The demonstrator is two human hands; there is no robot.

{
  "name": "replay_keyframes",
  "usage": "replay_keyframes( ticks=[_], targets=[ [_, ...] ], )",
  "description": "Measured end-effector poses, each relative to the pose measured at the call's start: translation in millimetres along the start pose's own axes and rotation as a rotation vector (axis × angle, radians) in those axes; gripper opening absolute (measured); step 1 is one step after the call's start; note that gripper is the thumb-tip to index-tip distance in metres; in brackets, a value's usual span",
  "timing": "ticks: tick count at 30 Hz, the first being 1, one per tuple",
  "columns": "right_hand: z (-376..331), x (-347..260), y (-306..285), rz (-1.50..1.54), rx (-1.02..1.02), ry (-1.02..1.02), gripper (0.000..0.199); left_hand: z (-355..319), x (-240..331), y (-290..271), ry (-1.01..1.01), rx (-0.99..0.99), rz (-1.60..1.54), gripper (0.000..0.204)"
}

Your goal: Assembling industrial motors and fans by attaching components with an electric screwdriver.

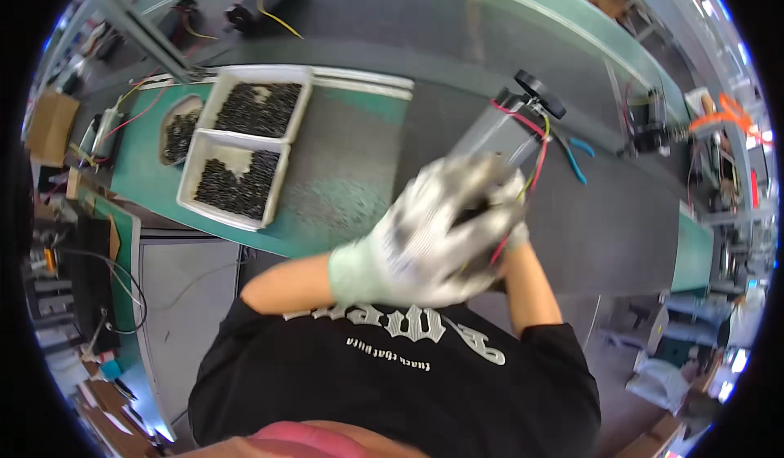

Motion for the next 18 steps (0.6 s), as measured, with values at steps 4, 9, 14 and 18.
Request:
replay_keyframes(
  ticks=[4, 9, 14, 18],
  targets=[
    [101, -80, 4, -0.631, 0.277, -0.037, 0.054, -67, -13, -87, -0.159, -0.066, 0.066, 0.032],
    [291, -188, -97, -1.425, 0.508, -0.027, 0.064, -118, -27, -200, -0.347, 0.504, 0.309, 0.018],
    [315, -170, 10, -1.965, 0.581, -0.267, 0.063, -211, -92, -288, -0.962, 0.716, 0.951, 0.012],
    [297, 24, 202, -1.608, -0.397, -0.438, 0.044, -321, -211, -364, -1.240, 0.564, 1.134, 0.020]
  ],
)
Point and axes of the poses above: each hand's wrist, its own z-axis towards the middle knuckle, its own y-axis out of the palm, x = y × z, the point moved 9 cm from there along z, towards the middle knuckle, and after that the axes turned 12 degrees about z, right-handed, at the moved point
